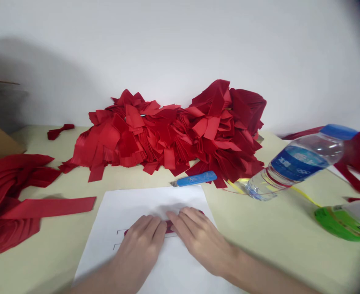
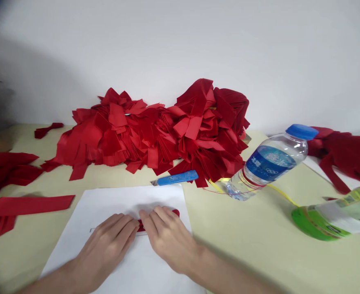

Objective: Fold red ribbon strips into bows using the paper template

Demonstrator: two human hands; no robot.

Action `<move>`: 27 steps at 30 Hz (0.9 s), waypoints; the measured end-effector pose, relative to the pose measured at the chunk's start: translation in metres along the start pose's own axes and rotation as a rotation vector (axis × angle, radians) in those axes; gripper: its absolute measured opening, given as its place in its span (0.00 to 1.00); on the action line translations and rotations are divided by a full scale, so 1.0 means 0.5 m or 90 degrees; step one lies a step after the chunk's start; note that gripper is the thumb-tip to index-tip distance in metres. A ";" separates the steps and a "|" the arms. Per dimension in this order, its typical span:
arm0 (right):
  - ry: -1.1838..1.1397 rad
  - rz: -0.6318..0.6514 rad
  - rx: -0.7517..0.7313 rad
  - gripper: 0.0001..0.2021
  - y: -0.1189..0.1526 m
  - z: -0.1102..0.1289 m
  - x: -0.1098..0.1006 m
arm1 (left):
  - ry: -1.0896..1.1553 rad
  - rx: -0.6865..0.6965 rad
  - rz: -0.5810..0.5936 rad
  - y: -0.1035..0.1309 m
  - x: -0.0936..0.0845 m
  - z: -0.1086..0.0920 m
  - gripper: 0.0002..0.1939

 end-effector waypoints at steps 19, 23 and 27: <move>-0.068 0.002 -0.119 0.07 0.002 -0.021 -0.001 | 0.052 0.163 0.007 0.015 -0.032 0.010 0.16; -0.057 0.008 -0.100 0.07 -0.002 -0.021 -0.002 | 0.073 0.110 0.038 0.011 -0.023 0.011 0.13; -0.022 -0.002 -0.083 0.09 -0.015 -0.015 0.004 | 0.112 0.034 0.064 -0.004 -0.016 0.014 0.11</move>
Point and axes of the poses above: each hand's wrist, its own y-axis away from the middle knuckle, its own x-axis out of the palm, z = x × y, the point moved 3 cm from there along -y, towards the middle knuckle, and after that the axes turned 6 degrees about y, right-handed, at the moved point
